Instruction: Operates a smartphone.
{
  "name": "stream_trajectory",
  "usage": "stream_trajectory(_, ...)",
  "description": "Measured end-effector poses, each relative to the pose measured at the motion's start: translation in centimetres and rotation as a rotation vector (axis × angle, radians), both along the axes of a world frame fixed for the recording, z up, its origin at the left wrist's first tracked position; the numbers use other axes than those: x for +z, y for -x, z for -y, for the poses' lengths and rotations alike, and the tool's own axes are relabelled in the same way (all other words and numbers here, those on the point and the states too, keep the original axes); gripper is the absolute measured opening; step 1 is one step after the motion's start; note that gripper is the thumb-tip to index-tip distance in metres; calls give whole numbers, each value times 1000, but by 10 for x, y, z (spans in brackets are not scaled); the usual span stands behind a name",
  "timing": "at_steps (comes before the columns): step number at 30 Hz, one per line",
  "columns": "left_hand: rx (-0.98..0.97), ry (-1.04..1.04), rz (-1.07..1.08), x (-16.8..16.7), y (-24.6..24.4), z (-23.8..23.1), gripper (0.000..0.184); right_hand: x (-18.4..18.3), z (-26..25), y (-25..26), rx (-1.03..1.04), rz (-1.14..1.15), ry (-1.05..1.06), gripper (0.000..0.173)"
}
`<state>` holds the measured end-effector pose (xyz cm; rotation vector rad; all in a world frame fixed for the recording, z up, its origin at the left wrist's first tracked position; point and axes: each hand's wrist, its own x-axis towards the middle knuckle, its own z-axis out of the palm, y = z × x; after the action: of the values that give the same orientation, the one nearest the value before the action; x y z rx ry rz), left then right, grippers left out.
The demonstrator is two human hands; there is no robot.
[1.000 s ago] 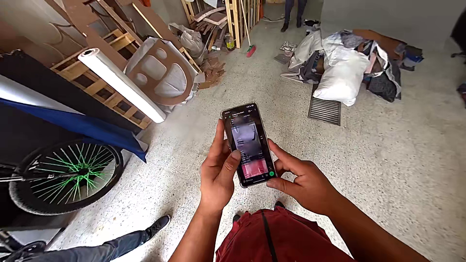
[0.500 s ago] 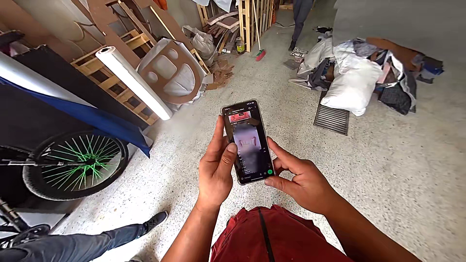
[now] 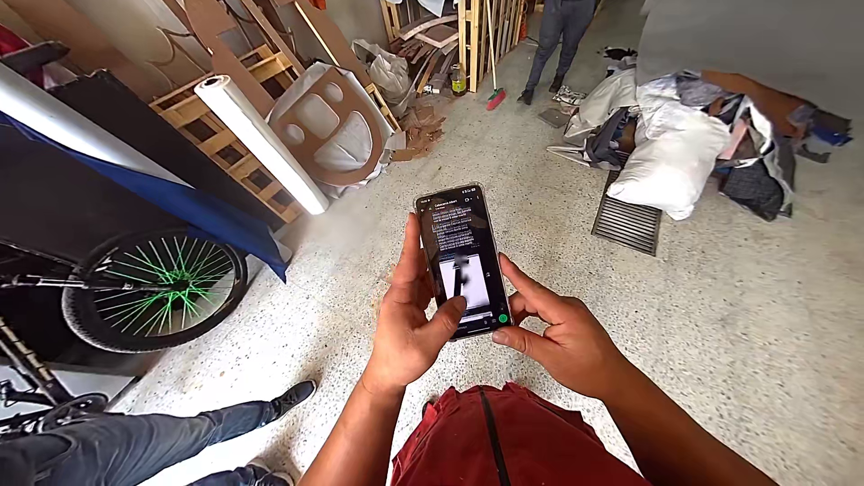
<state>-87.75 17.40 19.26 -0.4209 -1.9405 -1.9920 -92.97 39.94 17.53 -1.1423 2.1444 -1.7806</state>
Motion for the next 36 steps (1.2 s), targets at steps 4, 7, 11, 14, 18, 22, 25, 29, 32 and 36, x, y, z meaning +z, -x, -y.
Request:
stream_trajectory(4,76,14,2,0,-1,0,89,-1,2,0,7,9,-10,84)
stream_trajectory(7,205,-46,28,0,-2,-1,56,-1,4,0,21,15,-15,83)
stream_trajectory(11,182,-70,23,-1,-3,3,56,-1,7,1,24,18,-17,83)
stream_trajectory(14,178,-72,24,-1,-3,4,57,-2,8,1,21,6,-27,83)
stream_trajectory(18,171,-69,17,-1,-3,5,59,-1,10,1,29,26,-20,84)
stream_trajectory(22,94,-52,15,-2,-3,7,80,-2,11,2,32,32,-18,83)
stream_trajectory(25,34,-19,14,-3,-2,9,100,-3,11,4,34,25,-12,83)
stream_trajectory(29,25,-12,13,-3,-1,10,105,-4,12,6,31,28,-3,83)
stream_trajectory(32,59,8,20,-2,0,10,102,-4,14,7,34,31,0,83)
stream_trajectory(36,71,28,6,-2,1,11,97,-6,15,10,39,41,2,83)
